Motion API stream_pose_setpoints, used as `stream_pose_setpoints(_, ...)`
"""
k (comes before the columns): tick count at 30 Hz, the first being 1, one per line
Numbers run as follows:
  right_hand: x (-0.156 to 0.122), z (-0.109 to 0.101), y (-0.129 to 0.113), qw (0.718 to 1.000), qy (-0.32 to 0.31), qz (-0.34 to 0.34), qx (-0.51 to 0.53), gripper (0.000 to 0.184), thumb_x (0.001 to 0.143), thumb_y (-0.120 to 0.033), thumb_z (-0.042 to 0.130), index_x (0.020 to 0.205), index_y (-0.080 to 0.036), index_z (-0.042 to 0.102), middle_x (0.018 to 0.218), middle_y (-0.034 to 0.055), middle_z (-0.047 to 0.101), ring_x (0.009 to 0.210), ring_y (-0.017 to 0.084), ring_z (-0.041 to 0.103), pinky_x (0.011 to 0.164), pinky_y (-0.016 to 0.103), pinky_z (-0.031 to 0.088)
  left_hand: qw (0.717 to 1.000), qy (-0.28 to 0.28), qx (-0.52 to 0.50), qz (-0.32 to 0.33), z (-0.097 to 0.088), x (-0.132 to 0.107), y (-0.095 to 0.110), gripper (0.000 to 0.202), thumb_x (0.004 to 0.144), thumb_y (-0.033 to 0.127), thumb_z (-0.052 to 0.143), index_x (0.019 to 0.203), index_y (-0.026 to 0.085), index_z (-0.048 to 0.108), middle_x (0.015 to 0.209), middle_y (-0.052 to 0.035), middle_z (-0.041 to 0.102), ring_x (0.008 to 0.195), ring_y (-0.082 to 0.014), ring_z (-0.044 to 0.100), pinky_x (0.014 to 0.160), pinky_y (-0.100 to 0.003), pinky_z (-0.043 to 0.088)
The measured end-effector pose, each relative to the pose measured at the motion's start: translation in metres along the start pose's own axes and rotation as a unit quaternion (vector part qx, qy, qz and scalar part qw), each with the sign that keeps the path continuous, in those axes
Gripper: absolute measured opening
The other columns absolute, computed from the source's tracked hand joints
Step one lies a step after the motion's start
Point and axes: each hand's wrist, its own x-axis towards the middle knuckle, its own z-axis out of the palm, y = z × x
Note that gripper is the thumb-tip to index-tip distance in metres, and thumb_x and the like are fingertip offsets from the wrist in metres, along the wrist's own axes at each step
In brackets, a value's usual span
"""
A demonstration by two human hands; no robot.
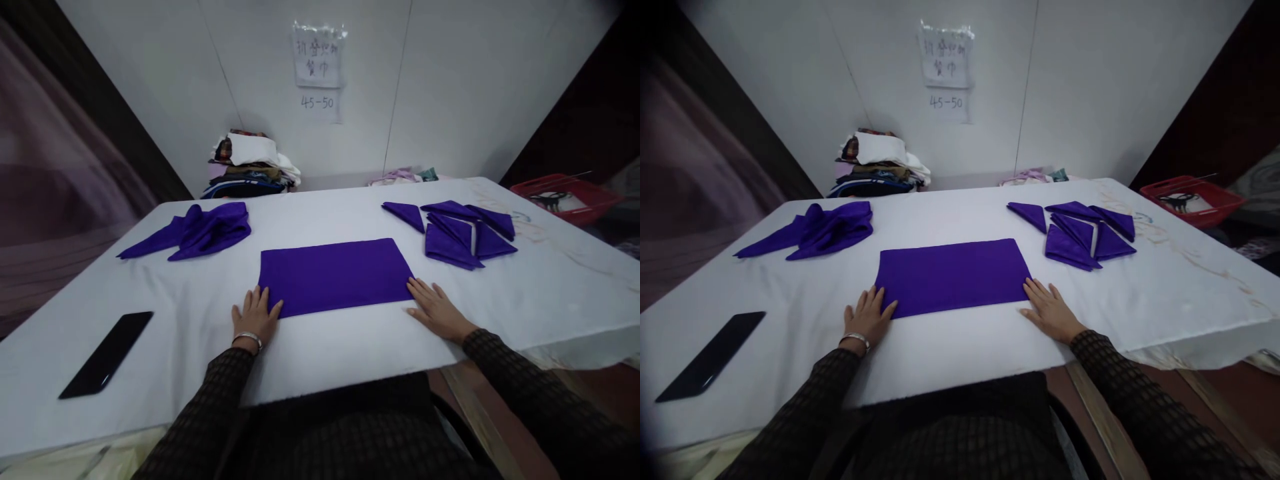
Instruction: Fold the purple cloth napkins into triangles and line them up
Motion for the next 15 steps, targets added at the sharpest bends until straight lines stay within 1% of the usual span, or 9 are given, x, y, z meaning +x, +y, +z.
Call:
stream_pose_setpoints(2,0.001,-0.001,-0.002,1.0,-0.001,0.0,-0.003,0.066,0.094,-0.056,0.026,0.148,-0.019,0.023,0.151,0.0116,0.026,0.14,0.026,0.02,0.11,0.053,0.021,1.0,0.0,-0.014,-0.015,-0.005,0.004,0.0,0.068,0.084,0.06,0.018,0.147,0.035,0.015,0.155,0.0028,0.019,0.143,-0.0242,0.013,0.111,-0.054,0.019)
stream_pose_setpoints(4,0.001,-0.001,-0.003,1.0,0.004,-0.003,-0.006,0.065,0.094,-0.055,0.026,0.148,-0.019,0.024,0.151,0.0118,0.026,0.14,0.026,0.02,0.11,0.053,0.021,1.0,0.015,-0.021,-0.012,-0.013,0.006,0.006,0.072,0.083,0.063,0.021,0.148,0.032,0.017,0.155,0.0007,0.019,0.143,-0.0271,0.014,0.111,-0.055,0.019)
stream_pose_setpoints(6,0.001,0.002,-0.001,1.0,0.014,-0.007,-0.007,0.064,0.094,-0.054,0.027,0.148,-0.02,0.024,0.15,0.0121,0.028,0.14,0.026,0.021,0.11,0.053,0.022,0.999,0.035,-0.016,0.026,-0.022,0.007,0.02,0.073,0.085,0.062,0.022,0.147,0.023,0.023,0.156,-0.0048,0.017,0.143,-0.0286,0.012,0.112,-0.056,0.016)
stream_pose_setpoints(7,0.0,0.004,0.0,1.0,0.02,-0.008,-0.007,0.064,0.094,-0.054,0.028,0.148,-0.021,0.023,0.15,0.0121,0.029,0.139,0.026,0.022,0.11,0.054,0.022,0.998,0.036,-0.016,0.053,-0.026,0.009,0.03,0.073,0.087,0.06,0.022,0.147,0.02,0.024,0.156,-0.0062,0.016,0.143,-0.0279,0.012,0.112,-0.056,0.015)
stream_pose_setpoints(9,0.0,0.008,0.003,0.999,0.029,-0.012,-0.008,0.064,0.094,-0.054,0.028,0.148,-0.021,0.022,0.15,0.0121,0.029,0.139,0.027,0.022,0.109,0.055,0.022,0.994,0.021,-0.022,0.1,-0.033,0.015,0.051,0.072,0.087,0.061,0.023,0.147,0.021,0.025,0.156,-0.0059,0.014,0.143,-0.0272,0.009,0.113,-0.055,0.013)
stream_pose_setpoints(12,-0.001,0.013,0.006,0.999,0.034,-0.017,-0.01,0.065,0.094,-0.054,0.027,0.149,-0.021,0.022,0.15,0.0118,0.03,0.139,0.027,0.023,0.109,0.055,0.023,0.99,0.012,-0.025,0.141,-0.036,0.035,0.074,0.072,0.086,0.064,0.024,0.146,0.024,0.027,0.157,-0.0051,0.014,0.144,-0.0279,0.008,0.113,-0.056,0.009)
stream_pose_setpoints(13,-0.001,0.014,0.007,0.999,0.034,-0.018,-0.011,0.065,0.093,-0.055,0.027,0.149,-0.021,0.021,0.15,0.0115,0.03,0.139,0.027,0.023,0.109,0.055,0.023,0.989,0.011,-0.025,0.145,-0.035,0.044,0.077,0.072,0.086,0.064,0.024,0.146,0.024,0.027,0.157,-0.0054,0.014,0.143,-0.0279,0.008,0.113,-0.056,0.008)
stream_pose_setpoints(15,-0.001,0.015,0.008,0.999,0.032,-0.016,-0.012,0.068,0.092,-0.056,0.027,0.15,-0.022,0.018,0.15,0.0105,0.031,0.139,0.028,0.023,0.109,0.056,0.023,0.989,0.009,-0.026,0.142,-0.034,0.065,0.077,0.073,0.086,0.065,0.023,0.146,0.023,0.028,0.156,-0.0062,0.014,0.143,-0.0279,0.008,0.112,-0.057,0.007)
